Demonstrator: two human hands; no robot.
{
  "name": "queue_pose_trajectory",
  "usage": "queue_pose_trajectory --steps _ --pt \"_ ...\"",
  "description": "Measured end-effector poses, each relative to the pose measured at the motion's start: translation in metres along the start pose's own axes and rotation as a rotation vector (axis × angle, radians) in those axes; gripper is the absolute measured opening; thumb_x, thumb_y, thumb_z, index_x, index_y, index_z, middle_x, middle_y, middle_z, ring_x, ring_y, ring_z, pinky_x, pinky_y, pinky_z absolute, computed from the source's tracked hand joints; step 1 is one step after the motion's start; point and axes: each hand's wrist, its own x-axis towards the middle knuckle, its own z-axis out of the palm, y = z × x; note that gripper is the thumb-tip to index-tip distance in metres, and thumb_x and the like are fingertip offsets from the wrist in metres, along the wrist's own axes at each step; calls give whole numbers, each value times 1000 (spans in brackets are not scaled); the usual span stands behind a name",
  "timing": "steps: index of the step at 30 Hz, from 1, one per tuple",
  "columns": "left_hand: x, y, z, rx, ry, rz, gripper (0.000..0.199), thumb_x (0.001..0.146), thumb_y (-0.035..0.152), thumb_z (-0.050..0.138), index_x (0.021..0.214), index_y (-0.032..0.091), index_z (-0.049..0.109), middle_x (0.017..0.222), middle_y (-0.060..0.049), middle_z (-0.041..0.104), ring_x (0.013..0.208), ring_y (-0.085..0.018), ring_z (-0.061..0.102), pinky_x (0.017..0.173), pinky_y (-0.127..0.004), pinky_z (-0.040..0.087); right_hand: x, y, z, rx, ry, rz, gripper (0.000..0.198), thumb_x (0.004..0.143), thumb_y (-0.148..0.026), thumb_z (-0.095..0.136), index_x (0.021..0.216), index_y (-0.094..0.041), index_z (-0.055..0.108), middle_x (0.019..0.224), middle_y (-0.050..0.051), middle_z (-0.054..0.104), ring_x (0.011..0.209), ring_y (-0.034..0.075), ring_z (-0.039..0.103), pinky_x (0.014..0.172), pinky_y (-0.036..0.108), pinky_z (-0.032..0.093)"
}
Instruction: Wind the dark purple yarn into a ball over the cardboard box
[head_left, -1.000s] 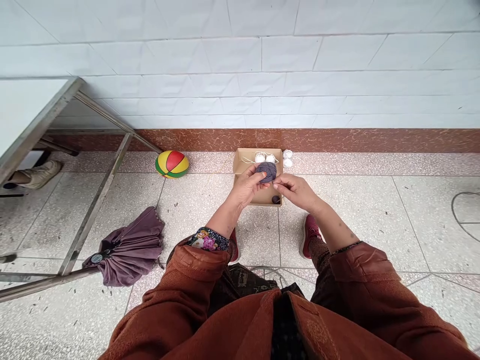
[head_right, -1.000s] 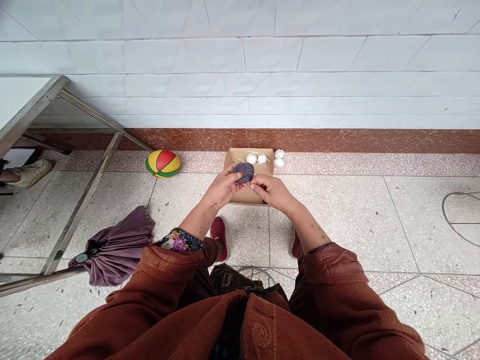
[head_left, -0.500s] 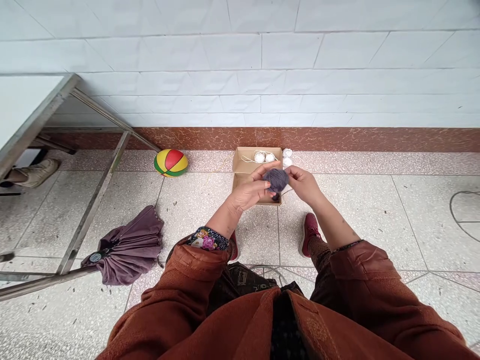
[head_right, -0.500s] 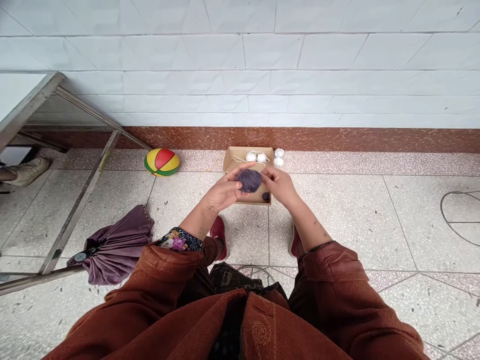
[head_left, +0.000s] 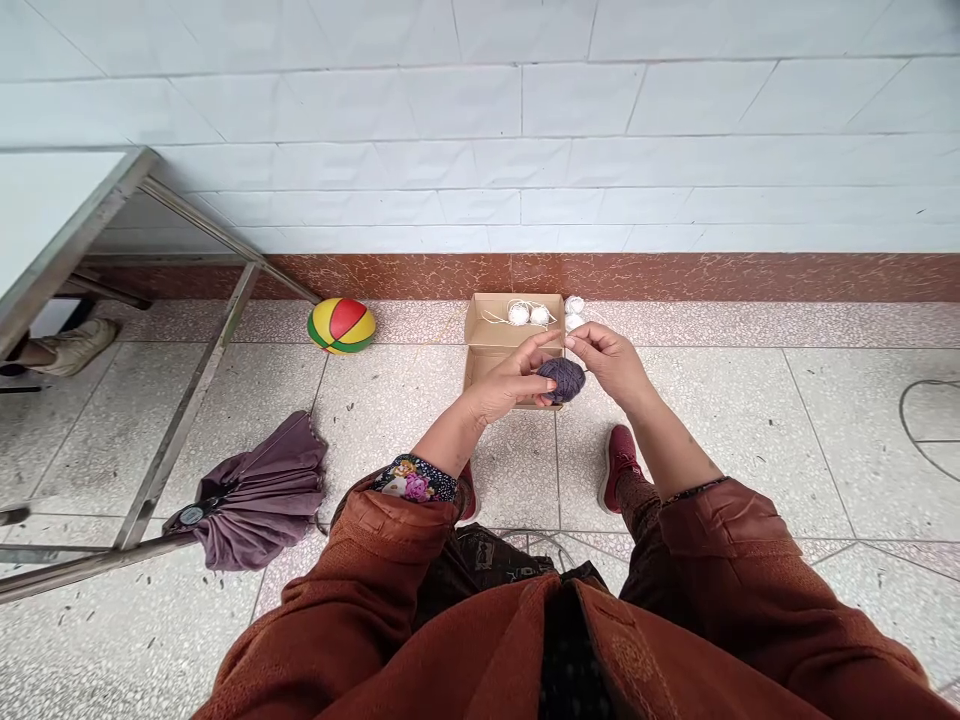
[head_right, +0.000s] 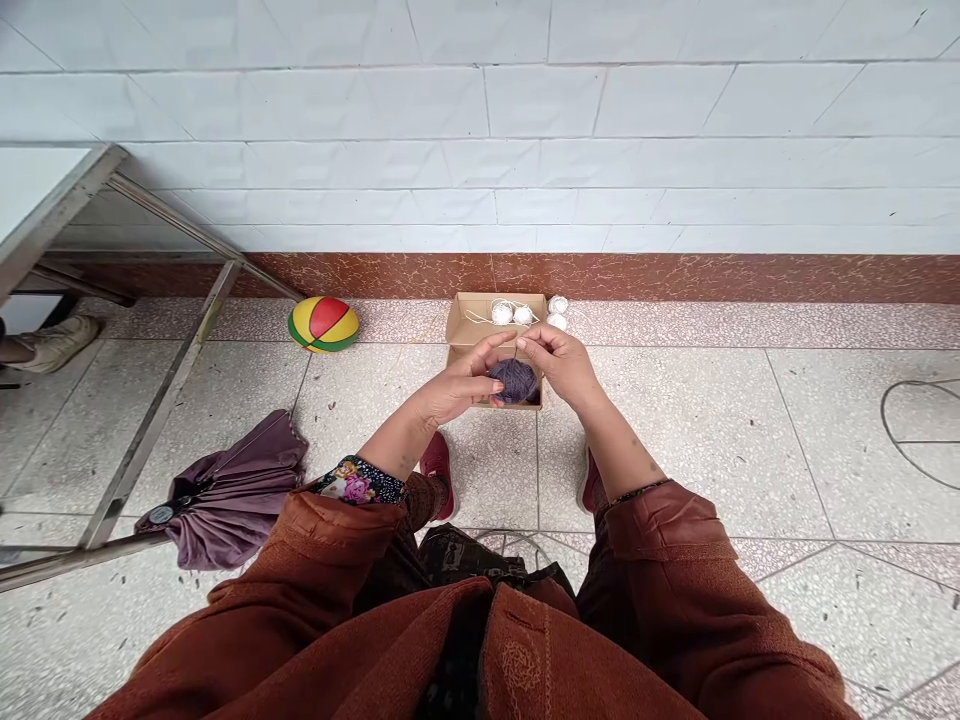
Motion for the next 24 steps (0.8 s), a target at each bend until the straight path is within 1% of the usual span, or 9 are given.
queue_pose_trajectory --steps 3,6,9,11,15,18,20,22,24 --pt "0 4 1 -171 -24 85 77 74 29 80 147 33 54 121 -6 68 85 -14 66 70 -27 52 0 10 4 -93 -29 38 26 90 -45 65 77 -22 63 70 -2 56 67 15 48 66 30 39" --pt "6 4 -4 -225 175 178 57 73 30 79 128 22 66 116 -8 70 82 -13 64 70 -26 52 -5 8 9 -150 -152 -12 25 91 -42 64 76 -22 62 68 -3 54 65 14 47 65 29 38" --pt "12 0 -9 -133 351 148 41 74 29 77 112 17 68 103 -6 70 74 -10 59 69 -25 50 -11 -3 11 -104 -291 -86 23 93 -42 65 81 -22 67 71 -2 58 65 14 47 64 29 38" --pt "13 -3 -11 7 386 106 38 75 28 76 111 16 68 102 -6 70 75 -10 59 69 -25 48 -13 -11 9 -39 -306 -97 24 93 -45 66 84 -23 70 74 -2 60 66 14 48 65 29 39" --pt "9 -7 -7 224 239 35 57 74 23 78 128 20 63 108 -7 68 84 -13 62 71 -26 49 -7 -13 3 79 -133 -72 26 91 -48 69 84 -23 70 77 -1 63 71 15 52 71 30 43" --pt "3 -6 -3 93 18 2 81 74 25 80 148 31 50 118 -7 65 84 -14 65 71 -28 52 -1 -4 1 61 -19 -30 26 88 -47 70 80 -23 67 75 -1 61 72 15 51 73 31 42" --pt "1 -3 -2 -49 -74 24 85 75 28 80 152 36 46 121 -6 65 85 -14 66 72 -29 53 2 4 2 25 -26 11 26 88 -47 69 78 -22 66 74 -1 60 71 15 50 71 31 41" --pt "1 0 -1 -160 -52 83 79 75 30 80 148 34 51 122 -6 66 87 -15 67 74 -30 54 2 10 4 -35 -60 42 27 89 -46 66 77 -22 64 73 -1 59 70 15 49 69 31 39" --pt "4 2 -3 -215 59 148 67 73 32 80 137 25 60 119 -7 68 86 -15 66 74 -28 53 -1 12 7 -110 -100 37 28 91 -45 65 75 -22 62 69 -2 56 67 15 46 66 30 37"
